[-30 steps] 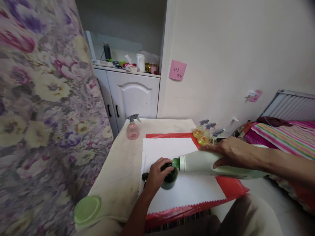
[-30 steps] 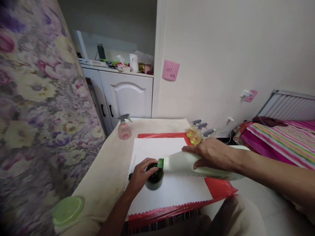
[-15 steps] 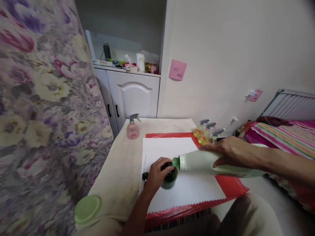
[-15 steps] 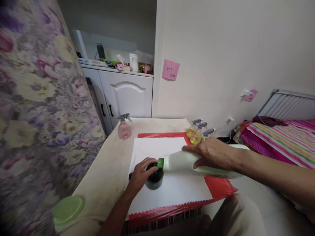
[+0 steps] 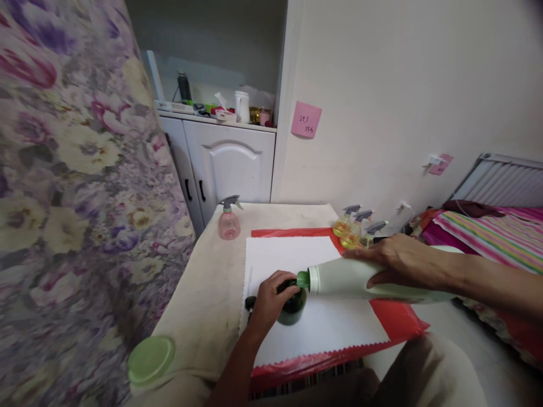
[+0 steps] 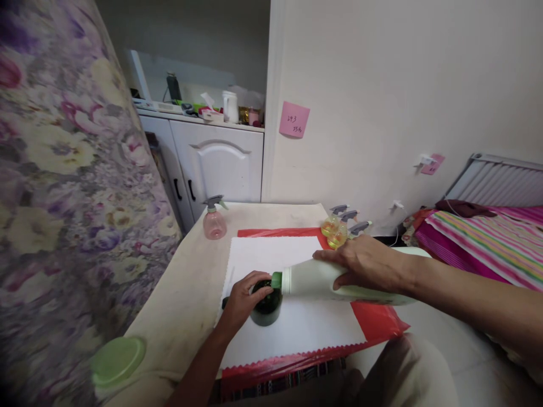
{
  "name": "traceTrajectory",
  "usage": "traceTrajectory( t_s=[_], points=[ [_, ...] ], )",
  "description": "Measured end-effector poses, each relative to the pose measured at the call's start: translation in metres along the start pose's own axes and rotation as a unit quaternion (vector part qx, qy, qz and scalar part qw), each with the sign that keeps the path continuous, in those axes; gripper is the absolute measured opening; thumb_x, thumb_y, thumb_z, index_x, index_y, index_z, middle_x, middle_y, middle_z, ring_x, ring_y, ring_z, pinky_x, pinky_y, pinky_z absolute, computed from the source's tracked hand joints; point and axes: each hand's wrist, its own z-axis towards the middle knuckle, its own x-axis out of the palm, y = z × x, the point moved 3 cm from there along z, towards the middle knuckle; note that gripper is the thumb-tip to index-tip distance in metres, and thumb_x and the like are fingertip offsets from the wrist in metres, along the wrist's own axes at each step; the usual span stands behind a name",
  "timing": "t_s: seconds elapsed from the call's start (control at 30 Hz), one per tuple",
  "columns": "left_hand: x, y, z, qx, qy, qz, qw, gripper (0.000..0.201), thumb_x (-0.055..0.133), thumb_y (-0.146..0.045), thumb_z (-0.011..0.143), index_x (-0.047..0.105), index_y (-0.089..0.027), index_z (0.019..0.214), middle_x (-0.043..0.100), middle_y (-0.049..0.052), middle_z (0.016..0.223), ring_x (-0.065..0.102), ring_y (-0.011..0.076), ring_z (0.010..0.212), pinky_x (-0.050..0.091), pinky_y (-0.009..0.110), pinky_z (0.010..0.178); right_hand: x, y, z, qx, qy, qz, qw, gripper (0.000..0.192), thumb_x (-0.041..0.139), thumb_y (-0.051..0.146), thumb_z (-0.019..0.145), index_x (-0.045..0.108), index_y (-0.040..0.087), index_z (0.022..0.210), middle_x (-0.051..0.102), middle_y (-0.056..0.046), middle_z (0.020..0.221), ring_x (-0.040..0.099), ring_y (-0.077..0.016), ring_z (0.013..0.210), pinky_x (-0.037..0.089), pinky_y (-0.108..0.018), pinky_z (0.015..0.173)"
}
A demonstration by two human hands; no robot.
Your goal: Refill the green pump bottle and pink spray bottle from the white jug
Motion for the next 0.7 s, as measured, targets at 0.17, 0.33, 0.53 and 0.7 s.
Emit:
traceTrajectory(
  t_s=[0.17, 0.33, 0.53, 0.7],
  points=[
    [-0.0005, -0.0012, -0.0011, -0.002, -0.003, 0.001, 1.000, 0.014, 0.066, -0.021, 0.077, 0.071, -0.022, 0.090, 0.068, 0.002, 0.094, 0.063, 0.0186, 0.093, 0.044, 0.028, 0.085, -0.0022, 0.0030, -0.0003, -0.003, -0.002, 0.000, 1.000, 0.055, 0.056, 0.044, 0.091, 0.044, 0.021, 0.139, 0.071, -0.007, 0.079, 0.067, -0.0226, 0.067, 0.033, -0.031, 0.057],
    [-0.0005, -0.0004, -0.0013, -0.006, -0.003, 0.003, 1.000, 0.014, 0.066, -0.020, 0.077, 0.071, -0.023, 0.090, 0.068, 0.002, 0.094, 0.063, 0.0181, 0.093, 0.044, 0.028, 0.084, -0.0017, 0.0024, -0.0011, 0.001, 0.002, -0.006, 1.000, 0.055, 0.056, 0.044, 0.091, 0.043, 0.021, 0.140, 0.070, -0.007, 0.079, 0.066, -0.0234, 0.066, 0.033, -0.031, 0.057],
    [-0.0003, -0.0006, -0.0008, 0.000, -0.002, 0.006, 1.000, 0.015, 0.066, -0.020, 0.077, 0.071, -0.023, 0.090, 0.068, 0.001, 0.093, 0.063, 0.0181, 0.092, 0.045, 0.028, 0.084, -0.0002, 0.0001, -0.0008, -0.003, -0.009, -0.009, 1.000, 0.055, 0.057, 0.043, 0.091, 0.044, 0.022, 0.139, 0.069, -0.006, 0.078, 0.065, -0.0232, 0.066, 0.033, -0.031, 0.057],
    [-0.0009, -0.0022, -0.0011, -0.002, -0.002, 0.009, 1.000, 0.015, 0.066, -0.020, 0.077, 0.071, -0.023, 0.091, 0.068, 0.002, 0.094, 0.063, 0.0184, 0.093, 0.045, 0.029, 0.085, -0.0008, 0.0012, -0.0007, -0.004, -0.018, -0.016, 1.000, 0.055, 0.058, 0.043, 0.090, 0.044, 0.022, 0.139, 0.069, -0.006, 0.076, 0.065, -0.0220, 0.064, 0.032, -0.030, 0.056]
  ],
)
